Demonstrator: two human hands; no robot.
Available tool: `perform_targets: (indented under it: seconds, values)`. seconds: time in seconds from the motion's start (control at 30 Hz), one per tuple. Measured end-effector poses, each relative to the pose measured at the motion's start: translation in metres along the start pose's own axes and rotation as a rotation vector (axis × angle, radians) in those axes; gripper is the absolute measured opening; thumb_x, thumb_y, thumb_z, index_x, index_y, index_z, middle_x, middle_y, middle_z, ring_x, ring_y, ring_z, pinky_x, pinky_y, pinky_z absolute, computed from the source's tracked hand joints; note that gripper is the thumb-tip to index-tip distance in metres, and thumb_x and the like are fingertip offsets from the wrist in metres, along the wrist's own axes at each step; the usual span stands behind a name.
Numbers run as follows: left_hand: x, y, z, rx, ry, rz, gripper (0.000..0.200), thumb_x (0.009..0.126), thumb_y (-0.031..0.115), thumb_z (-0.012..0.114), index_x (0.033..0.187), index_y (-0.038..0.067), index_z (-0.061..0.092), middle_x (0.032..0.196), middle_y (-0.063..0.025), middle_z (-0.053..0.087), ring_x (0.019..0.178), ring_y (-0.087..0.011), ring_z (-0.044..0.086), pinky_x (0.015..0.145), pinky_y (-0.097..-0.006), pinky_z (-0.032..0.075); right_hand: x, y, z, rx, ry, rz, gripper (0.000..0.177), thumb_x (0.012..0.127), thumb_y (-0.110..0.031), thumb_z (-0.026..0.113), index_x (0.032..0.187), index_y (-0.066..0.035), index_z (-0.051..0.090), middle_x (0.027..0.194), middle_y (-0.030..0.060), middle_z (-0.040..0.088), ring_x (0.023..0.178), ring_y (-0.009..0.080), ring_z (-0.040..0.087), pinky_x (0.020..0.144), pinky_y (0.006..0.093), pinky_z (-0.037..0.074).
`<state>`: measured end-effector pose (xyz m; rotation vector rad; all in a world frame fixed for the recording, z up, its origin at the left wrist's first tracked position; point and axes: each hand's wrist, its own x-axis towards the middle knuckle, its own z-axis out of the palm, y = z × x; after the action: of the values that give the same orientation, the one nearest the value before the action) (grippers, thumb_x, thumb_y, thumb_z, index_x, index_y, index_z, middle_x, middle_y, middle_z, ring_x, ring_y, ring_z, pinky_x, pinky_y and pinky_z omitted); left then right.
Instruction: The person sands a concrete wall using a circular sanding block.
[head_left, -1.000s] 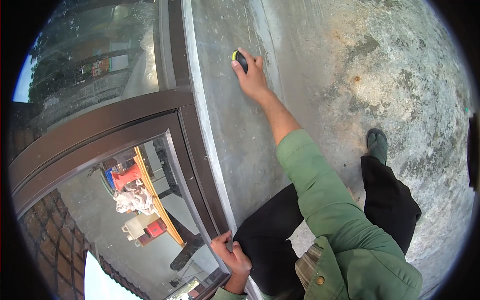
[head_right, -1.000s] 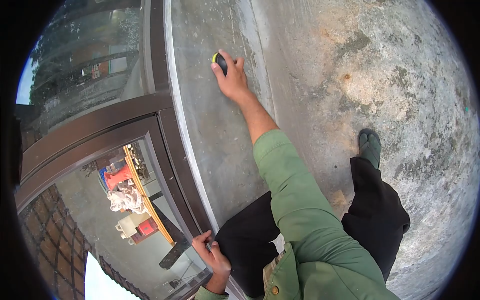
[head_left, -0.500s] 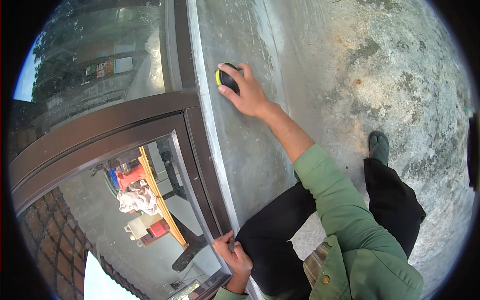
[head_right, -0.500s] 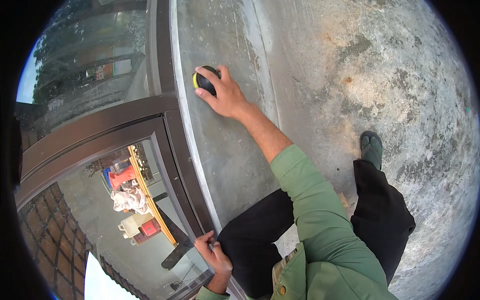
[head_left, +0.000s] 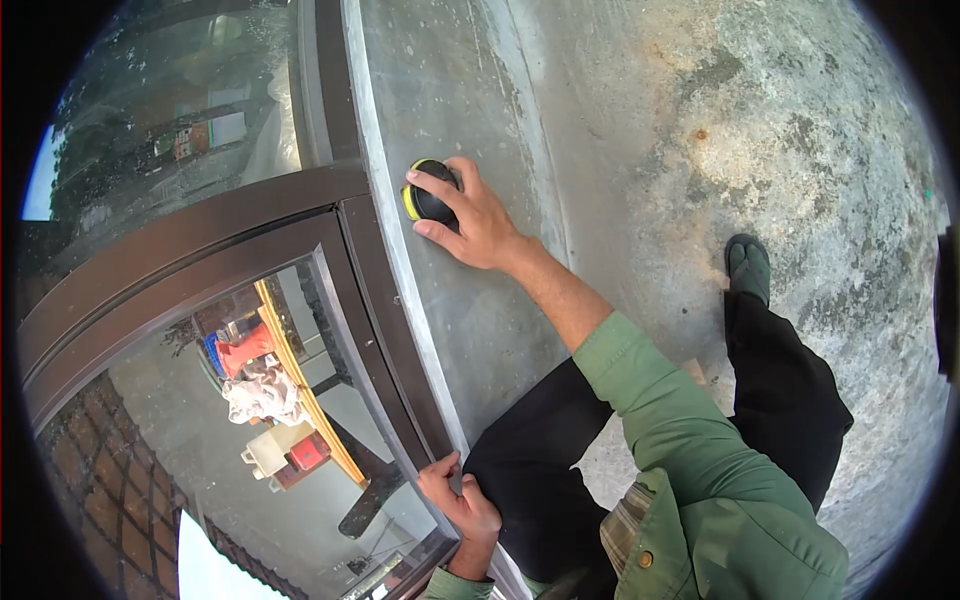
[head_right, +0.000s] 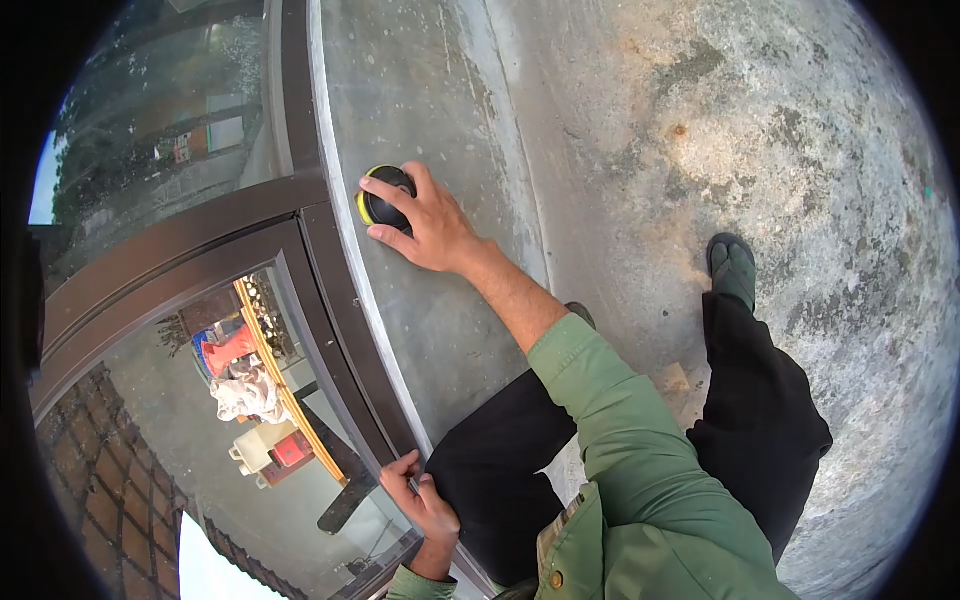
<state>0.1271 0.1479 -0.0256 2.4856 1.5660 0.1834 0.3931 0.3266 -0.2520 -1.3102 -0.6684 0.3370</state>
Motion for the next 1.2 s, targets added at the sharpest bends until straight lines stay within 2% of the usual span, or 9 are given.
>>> perform_targets:
  seconds: [0.07,0.13,0.27,0.33,0.47,0.57,0.8,0.93,1.2]
  values:
    - [-0.004,0.001,-0.004,0.009,-0.01,0.014,0.033,0.076,0.002,0.049,0.107,-0.003,0.058,0.099,-0.0122,0.049,0.09,-0.022,0.046,0.087,-0.0338,0.039,-0.022,0.035,0.009,-0.006,0.037,0.026,0.057,0.098,-0.044,0.061,0.149,-0.029,0.042,0.127,0.0212,0.041,0.111,0.0432,0.057,0.101,0.0485,0.048]
    - [-0.005,0.0,-0.001,-0.004,-0.003,0.012,0.033,0.076,0.002,0.049,0.107,-0.003,0.058,0.099,-0.0121,0.05,0.09,-0.022,0.046,0.087,-0.0339,0.039,-0.027,0.099,0.005,0.106,0.197,0.777,0.058,0.096,-0.042,0.065,0.148,-0.028,0.043,0.129,0.0227,0.04,0.112,0.0451,0.057,0.101,0.0507,0.048]
    - [-0.007,-0.008,0.002,0.031,-0.011,0.017,0.033,0.076,0.002,0.048,0.107,-0.003,0.058,0.1,-0.0118,0.05,0.091,-0.0218,0.046,0.087,-0.034,0.04,-0.053,0.061,0.001,0.084,0.073,0.643,0.059,0.096,-0.043,0.065,0.148,-0.027,0.044,0.131,0.0225,0.04,0.114,0.0452,0.056,0.101,0.0505,0.048]
    - [-0.006,-0.007,0.0,-0.043,0.0,-0.014,0.033,0.076,0.002,0.048,0.108,-0.003,0.058,0.1,-0.0117,0.051,0.091,-0.0217,0.046,0.087,-0.0338,0.04,-0.063,0.007,0.006,0.062,-0.016,0.151,0.058,0.098,-0.046,0.061,0.149,-0.027,0.044,0.13,0.0197,0.04,0.114,0.0412,0.057,0.103,0.0473,0.047]
    - [-0.008,-0.008,0.0,-0.049,0.004,0.029,0.034,0.076,0.002,0.048,0.108,-0.003,0.058,0.101,-0.0116,0.05,0.091,-0.0212,0.046,0.086,-0.033,0.039,-0.052,0.052,0.012,0.047,0.078,0.324,0.059,0.097,-0.046,0.062,0.15,-0.026,0.043,0.129,0.0185,0.039,0.114,0.0399,0.057,0.104,0.0463,0.046]
    - [-0.01,-0.011,-0.002,-0.034,0.009,0.009,0.033,0.076,0.002,0.048,0.108,-0.003,0.058,0.101,-0.0116,0.05,0.091,-0.0212,0.046,0.086,-0.0329,0.039,-0.052,0.101,0.009,0.155,0.18,0.859,0.06,0.096,-0.044,0.065,0.148,-0.025,0.044,0.134,0.0208,0.037,0.117,0.0426,0.056,0.103,0.048,0.047]
    - [-0.006,-0.002,0.003,-0.085,0.004,0.02,0.032,0.077,0.002,0.048,0.108,-0.003,0.058,0.1,-0.011,0.05,0.091,-0.0205,0.047,0.087,-0.0327,0.04,-0.064,0.015,0.005,0.108,-0.024,0.17,0.058,0.097,-0.046,0.062,0.149,-0.028,0.044,0.133,0.0196,0.038,0.115,0.0411,0.057,0.102,0.0463,0.047]
    - [-0.007,-0.004,0.0,-0.065,0.002,0.013,0.032,0.077,0.002,0.049,0.108,-0.003,0.058,0.099,-0.0105,0.049,0.09,-0.0202,0.047,0.086,-0.0327,0.04,-0.111,0.132,0.01,0.044,0.15,0.95,0.059,0.097,-0.046,0.061,0.15,-0.028,0.042,0.132,0.0211,0.041,0.115,0.044,0.056,0.102,0.0477,0.047]
    - [-0.004,0.005,0.003,-0.054,-0.021,0.019,0.033,0.077,0.001,0.049,0.108,-0.004,0.058,0.098,-0.0097,0.048,0.088,-0.0191,0.046,0.084,-0.032,0.039,-0.11,0.046,0.005,0.045,-0.024,0.352,0.061,0.098,-0.046,0.061,0.151,-0.026,0.039,0.13,0.0214,0.04,0.119,0.0433,0.054,0.104,0.0482,0.045]
